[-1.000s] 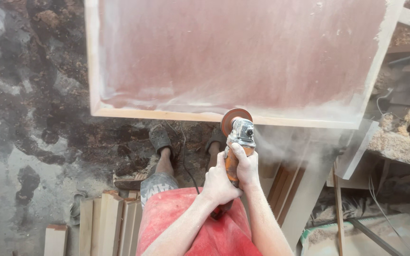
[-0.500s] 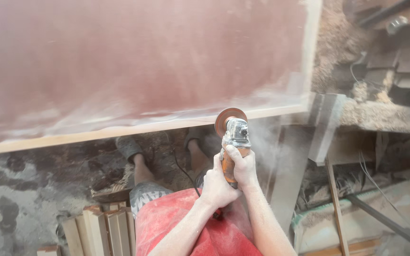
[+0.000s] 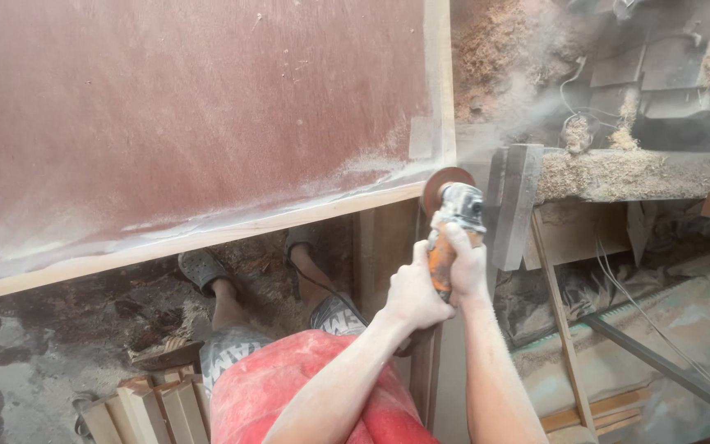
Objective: The person uses an angle grinder with a sanding disc to sand the edges and surface of a large wooden board. The person moves the tool along the board's perimeter and across its face, generating dust. The board remains on a workbench throughout the clip.
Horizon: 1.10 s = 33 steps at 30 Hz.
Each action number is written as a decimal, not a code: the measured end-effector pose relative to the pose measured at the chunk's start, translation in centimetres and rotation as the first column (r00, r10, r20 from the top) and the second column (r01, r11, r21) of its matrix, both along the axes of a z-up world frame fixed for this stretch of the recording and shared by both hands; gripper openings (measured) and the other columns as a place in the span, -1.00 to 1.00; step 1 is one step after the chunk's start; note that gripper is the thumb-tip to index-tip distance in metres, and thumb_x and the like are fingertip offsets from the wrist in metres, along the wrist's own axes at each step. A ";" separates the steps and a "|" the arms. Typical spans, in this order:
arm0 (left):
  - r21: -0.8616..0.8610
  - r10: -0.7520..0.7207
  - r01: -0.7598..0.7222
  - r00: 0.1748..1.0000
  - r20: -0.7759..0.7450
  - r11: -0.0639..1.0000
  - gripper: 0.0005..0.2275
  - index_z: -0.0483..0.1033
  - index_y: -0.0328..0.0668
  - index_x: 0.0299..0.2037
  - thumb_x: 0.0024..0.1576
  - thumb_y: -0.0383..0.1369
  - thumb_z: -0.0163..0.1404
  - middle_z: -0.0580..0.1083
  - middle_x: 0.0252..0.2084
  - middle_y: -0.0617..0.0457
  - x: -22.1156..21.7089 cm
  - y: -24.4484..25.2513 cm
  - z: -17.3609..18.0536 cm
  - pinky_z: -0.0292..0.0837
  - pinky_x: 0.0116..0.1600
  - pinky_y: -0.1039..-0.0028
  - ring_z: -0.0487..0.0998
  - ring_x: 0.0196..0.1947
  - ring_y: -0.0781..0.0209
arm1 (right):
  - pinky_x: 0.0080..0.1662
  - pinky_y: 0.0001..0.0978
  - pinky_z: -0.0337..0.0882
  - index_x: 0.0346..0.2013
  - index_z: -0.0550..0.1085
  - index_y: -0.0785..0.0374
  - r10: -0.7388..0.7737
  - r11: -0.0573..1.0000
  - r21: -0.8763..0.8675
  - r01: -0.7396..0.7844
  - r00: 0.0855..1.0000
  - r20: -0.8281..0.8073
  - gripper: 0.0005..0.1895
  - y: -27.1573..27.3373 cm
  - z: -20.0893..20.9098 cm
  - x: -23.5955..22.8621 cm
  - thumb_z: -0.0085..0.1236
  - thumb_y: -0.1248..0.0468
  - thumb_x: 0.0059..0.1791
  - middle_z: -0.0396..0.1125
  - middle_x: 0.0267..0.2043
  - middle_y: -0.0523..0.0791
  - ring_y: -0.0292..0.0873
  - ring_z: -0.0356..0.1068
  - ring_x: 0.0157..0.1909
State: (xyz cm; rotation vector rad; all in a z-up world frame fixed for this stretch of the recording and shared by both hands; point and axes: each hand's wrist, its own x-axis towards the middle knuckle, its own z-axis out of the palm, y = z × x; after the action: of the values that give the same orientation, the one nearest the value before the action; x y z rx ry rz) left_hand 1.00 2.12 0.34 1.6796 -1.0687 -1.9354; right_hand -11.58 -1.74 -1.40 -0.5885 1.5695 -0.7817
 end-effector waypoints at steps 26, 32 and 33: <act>0.046 0.366 -0.371 0.927 0.084 0.928 -0.15 0.06 -0.17 0.29 -0.25 -0.31 0.26 0.58 -0.22 -0.29 28.5 16.7 1.6 0.56 0.07 0.10 0.63 -0.15 -0.31 | -0.20 -0.33 0.51 -0.04 0.48 0.35 0.400 0.911 0.072 -0.405 0.913 0.077 -0.63 12.7 0.4 30.9 0.19 0.12 0.00 0.43 -0.24 -0.11 -0.23 0.45 -0.26; 0.013 0.513 -0.515 0.856 0.066 0.857 -0.17 0.10 -0.20 0.27 -0.27 -0.34 0.25 0.58 -0.20 -0.31 40.2 23.1 1.6 0.57 0.09 0.13 0.64 -0.12 -0.31 | -0.18 -0.35 0.49 -0.04 0.49 0.33 0.507 0.860 0.048 -0.508 0.862 0.030 -0.62 17.5 0.3 43.8 0.18 0.10 0.00 0.44 -0.19 -0.12 -0.25 0.44 -0.23; 0.021 0.524 -0.527 0.848 0.080 0.850 -0.16 0.10 -0.19 0.26 -0.29 -0.34 0.27 0.58 -0.19 -0.31 42.0 24.0 1.7 0.56 0.10 0.12 0.63 -0.11 -0.32 | -0.18 -0.35 0.49 -0.04 0.49 0.32 0.523 0.850 0.054 -0.525 0.851 0.035 -0.62 18.3 0.4 45.8 0.18 0.10 0.00 0.44 -0.20 -0.12 -0.24 0.45 -0.23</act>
State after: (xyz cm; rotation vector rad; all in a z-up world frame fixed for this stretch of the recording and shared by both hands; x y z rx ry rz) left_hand 42.97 26.07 2.04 1.8346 -0.5040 -1.5542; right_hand 34.17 16.52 -1.02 -0.9124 1.3150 -0.3186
